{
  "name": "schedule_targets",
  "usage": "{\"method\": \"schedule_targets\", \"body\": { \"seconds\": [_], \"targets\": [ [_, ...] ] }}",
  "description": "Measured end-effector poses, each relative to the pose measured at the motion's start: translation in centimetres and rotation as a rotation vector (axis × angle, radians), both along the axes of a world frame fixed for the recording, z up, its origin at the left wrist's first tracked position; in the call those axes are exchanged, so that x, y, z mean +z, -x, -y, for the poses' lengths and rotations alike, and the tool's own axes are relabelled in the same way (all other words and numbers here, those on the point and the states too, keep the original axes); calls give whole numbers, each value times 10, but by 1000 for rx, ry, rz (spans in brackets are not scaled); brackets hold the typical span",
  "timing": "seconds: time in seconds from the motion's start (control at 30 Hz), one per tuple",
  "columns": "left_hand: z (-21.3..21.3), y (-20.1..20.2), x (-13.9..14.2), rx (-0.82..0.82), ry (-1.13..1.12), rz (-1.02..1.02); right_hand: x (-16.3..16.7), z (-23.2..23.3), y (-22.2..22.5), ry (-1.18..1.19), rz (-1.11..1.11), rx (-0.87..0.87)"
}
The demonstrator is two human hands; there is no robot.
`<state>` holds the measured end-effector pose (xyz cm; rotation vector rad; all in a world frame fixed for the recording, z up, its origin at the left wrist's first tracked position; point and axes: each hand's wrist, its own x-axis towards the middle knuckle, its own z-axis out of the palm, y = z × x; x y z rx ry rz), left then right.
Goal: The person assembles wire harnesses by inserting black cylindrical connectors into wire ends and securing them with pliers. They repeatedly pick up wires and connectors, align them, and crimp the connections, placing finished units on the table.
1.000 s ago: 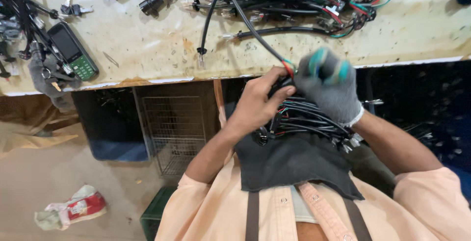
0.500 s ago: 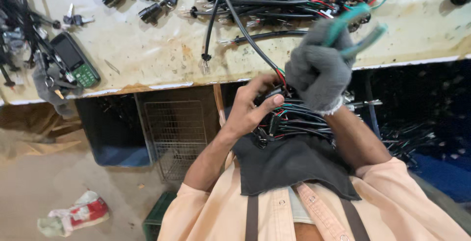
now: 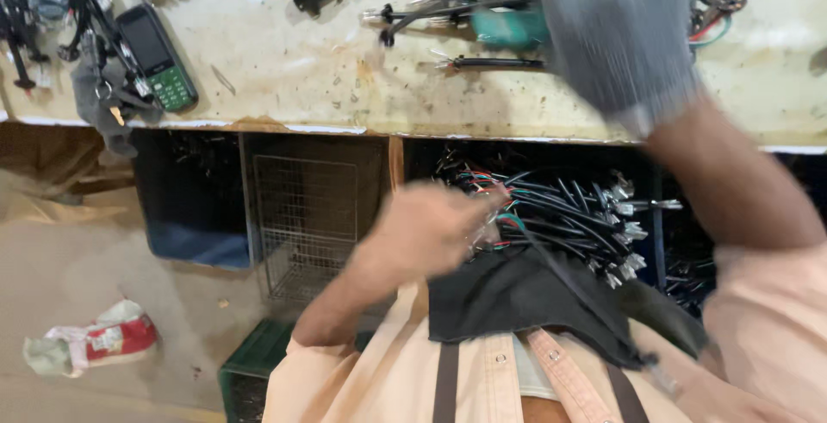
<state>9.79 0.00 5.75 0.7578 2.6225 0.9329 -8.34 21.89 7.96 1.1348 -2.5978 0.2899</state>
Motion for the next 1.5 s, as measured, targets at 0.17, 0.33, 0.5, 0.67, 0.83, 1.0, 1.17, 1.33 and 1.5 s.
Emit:
{"method": "schedule_targets", "body": {
  "seconds": [0.17, 0.33, 0.5, 0.67, 0.83, 1.0, 1.17, 1.33, 1.5],
  "targets": [
    [102, 106, -70, 749, 619, -569, -27, -17, -73, 161, 246, -100],
    [133, 138, -84, 655, 54, -559, -56, -36, -100, 218, 306, -267],
    [40, 67, -40, 270, -1645, 374, -60, -54, -117, 106, 313, -367],
    [-21, 37, -34, 230, -1109, 788, -49, -59, -110, -8, 346, -284],
    [-34, 37, -39, 245, -928, 588, -26, -55, -103, 591, 498, -265],
    [-41, 35, -36, 246, -770, 552, -21, -46, -117, 182, 393, -21],
    [-48, 32, -34, 211, -632, 274, -41, -37, -126, 421, 556, -97],
    [-52, 27, -29, 351, -675, 399, -41, -35, -136, 1350, 689, -157],
    [-53, 17, -32, 173, -778, 320, -24, -28, -151, 2021, 1159, -28]
  ]
}}
